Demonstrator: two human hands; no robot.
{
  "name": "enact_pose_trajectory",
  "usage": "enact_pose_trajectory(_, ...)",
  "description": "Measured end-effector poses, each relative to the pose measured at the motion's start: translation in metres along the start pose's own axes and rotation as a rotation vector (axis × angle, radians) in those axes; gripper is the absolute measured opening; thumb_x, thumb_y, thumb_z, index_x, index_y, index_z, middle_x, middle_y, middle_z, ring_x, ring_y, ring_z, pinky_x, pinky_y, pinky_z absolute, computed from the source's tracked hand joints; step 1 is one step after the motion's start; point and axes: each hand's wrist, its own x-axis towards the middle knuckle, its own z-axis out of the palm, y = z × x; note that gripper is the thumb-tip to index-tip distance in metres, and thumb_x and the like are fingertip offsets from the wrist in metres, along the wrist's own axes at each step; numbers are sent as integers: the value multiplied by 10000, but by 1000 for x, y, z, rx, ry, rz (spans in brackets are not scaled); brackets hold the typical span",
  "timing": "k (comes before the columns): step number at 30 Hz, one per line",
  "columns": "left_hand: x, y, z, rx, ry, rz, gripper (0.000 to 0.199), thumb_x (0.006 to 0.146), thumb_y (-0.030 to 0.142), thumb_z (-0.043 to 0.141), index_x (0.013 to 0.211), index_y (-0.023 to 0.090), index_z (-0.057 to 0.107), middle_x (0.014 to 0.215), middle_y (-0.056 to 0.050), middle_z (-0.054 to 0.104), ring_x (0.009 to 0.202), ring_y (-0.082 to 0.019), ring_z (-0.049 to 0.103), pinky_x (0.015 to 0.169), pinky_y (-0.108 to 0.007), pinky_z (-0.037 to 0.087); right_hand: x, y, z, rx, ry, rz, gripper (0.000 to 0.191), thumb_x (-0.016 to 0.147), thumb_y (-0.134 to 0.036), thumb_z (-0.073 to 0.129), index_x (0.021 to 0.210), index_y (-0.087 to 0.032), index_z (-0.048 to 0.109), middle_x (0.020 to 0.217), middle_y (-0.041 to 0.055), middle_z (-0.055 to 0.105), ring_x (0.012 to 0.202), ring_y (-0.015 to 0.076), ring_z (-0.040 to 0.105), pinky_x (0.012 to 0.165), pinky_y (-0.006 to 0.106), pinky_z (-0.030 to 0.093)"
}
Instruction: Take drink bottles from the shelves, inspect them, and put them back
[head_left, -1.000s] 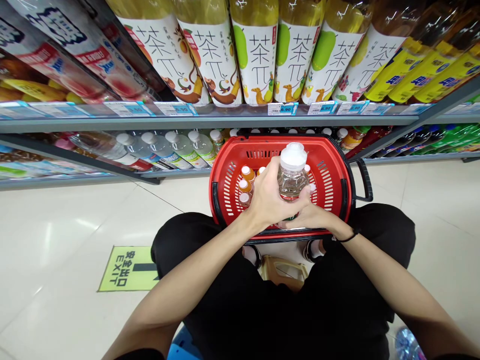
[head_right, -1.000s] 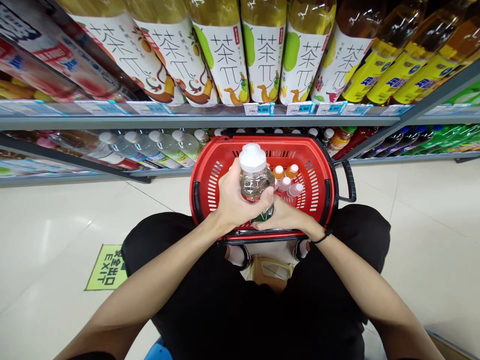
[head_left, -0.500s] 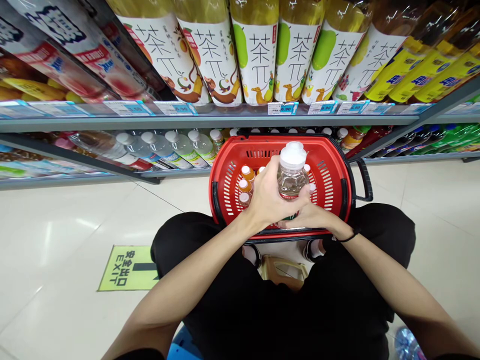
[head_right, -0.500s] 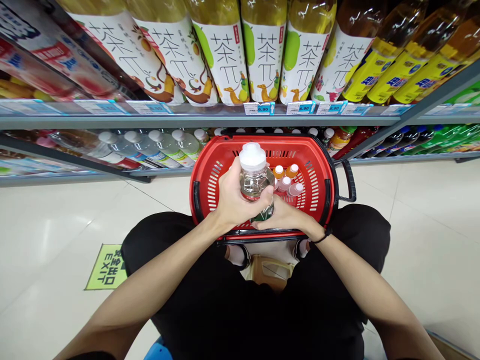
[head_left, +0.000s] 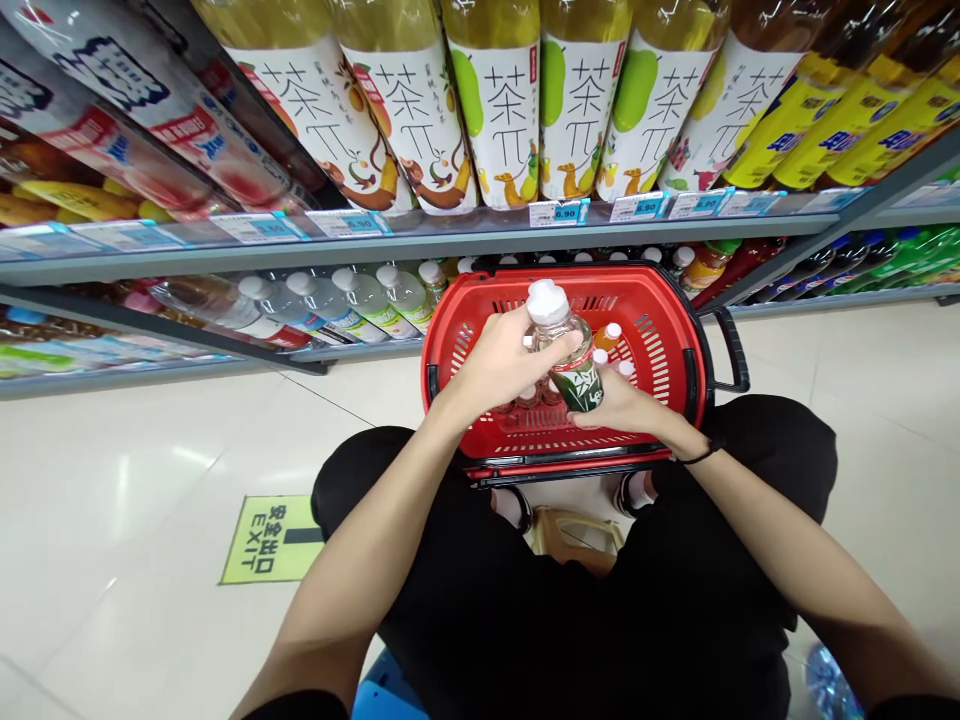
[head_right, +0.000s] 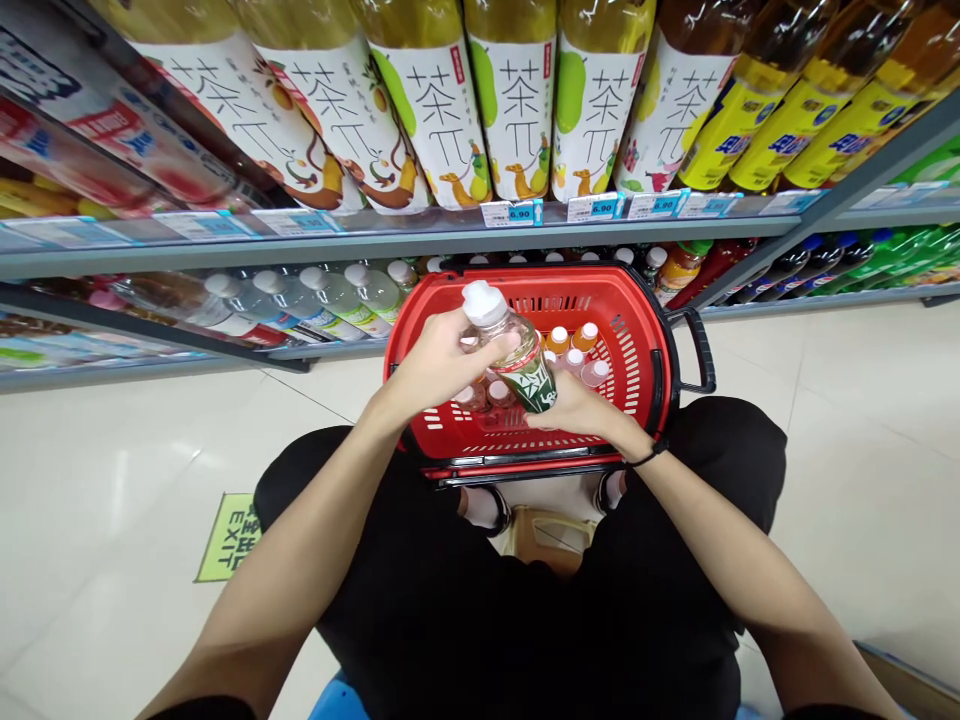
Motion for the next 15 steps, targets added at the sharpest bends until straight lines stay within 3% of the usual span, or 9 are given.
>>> enact_pose_trajectory(3, 3, -6, 0, -148, 4, -16, 349, 860, 489, 777, 989, 166, 755, 934, -76, 790, 782, -199, 739, 675, -287, 585, 0, 0, -15, -70, 10, 15, 562, 718, -250, 800, 1233, -146, 601, 1060, 49, 730, 913, 226, 685, 819, 341, 574)
enact_pose_trajectory(5, 5, -7, 5, -249, 44, -35, 374, 787, 465, 849, 975, 153, 764, 988, -94, 797, 845, -213, 751, 740, -308, 608, -2, -5, -28, -179, -83, 21, 681, 726, -293, 830, 1339, -170, 558, 1206, 70, 723, 1025, 248, 697, 905, 345, 567)
enact_pose_trajectory(8, 4, -7, 18, -293, 107, -62, 420, 714, 430, 908, 988, 146, 765, 998, -103, 795, 876, -229, 753, 787, -339, 618, -6, -14, -50, -554, -200, 222, 778, 731, -360, 876, 1409, -196, 531, 1325, 102, 698, 1143, 282, 696, 951, 328, 556)
enact_pose_trajectory(10, 3, -9, 31, -267, 113, -75, 435, 716, 432, 905, 1002, 140, 756, 1007, -99, 790, 897, -234, 748, 826, -356, 617, -8, -18, -62, -832, -182, 447, 732, 744, -330, 877, 1384, -150, 572, 1326, 175, 697, 1192, 340, 686, 959, 369, 555)
enact_pose_trajectory(12, 1, -16, 47, -222, 100, -97, 446, 739, 445, 885, 1026, 134, 744, 1014, -96, 785, 913, -234, 738, 849, -360, 609, -9, -18, -70, -968, -140, 597, 543, 817, -275, 802, 1301, -87, 640, 1283, 257, 702, 1214, 404, 675, 963, 437, 549)
enact_pose_trajectory(15, 0, -32, 73, -159, 62, -165, 468, 766, 439, 857, 1090, 127, 727, 1028, -98, 777, 905, -227, 724, 835, -342, 594, -8, -17, -75, -952, -110, 628, 335, 958, -308, 618, 1158, -60, 721, 1196, 301, 724, 1169, 425, 702, 927, 453, 560)
